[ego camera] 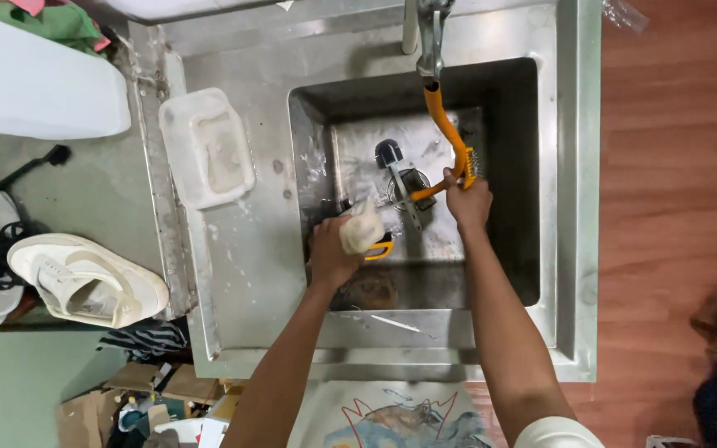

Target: The person rinses a white sneaker under a running tap, then uses a yellow brush to scrub the sole and sides of the shoe. They repeatedly rinse and scrub the shoe over the course of the clip.

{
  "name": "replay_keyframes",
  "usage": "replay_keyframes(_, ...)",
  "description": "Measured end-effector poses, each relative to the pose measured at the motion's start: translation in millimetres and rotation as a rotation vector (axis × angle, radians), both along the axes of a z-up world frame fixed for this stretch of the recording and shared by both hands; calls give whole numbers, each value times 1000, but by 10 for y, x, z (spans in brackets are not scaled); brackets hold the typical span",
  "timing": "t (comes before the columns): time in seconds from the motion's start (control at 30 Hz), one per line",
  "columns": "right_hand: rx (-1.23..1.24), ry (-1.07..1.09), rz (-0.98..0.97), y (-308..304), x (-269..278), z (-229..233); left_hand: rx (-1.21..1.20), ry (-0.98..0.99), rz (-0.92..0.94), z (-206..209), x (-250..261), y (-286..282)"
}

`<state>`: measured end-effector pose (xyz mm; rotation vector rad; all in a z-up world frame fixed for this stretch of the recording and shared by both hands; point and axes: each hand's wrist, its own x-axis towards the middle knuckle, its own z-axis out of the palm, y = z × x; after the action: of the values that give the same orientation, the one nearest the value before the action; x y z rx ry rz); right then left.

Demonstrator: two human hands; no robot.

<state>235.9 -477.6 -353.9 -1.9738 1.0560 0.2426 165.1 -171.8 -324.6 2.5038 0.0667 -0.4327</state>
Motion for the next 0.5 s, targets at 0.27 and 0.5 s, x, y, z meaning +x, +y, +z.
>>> replay_keyframes(0.27, 191, -17, -27, 256, -382, 635, 47, -28, -6, -182, -94, 72)
replay_keyframes(0.5, 425, -224, -113, 404, -436, 929, -7, -49, 3, -64, -72, 50)
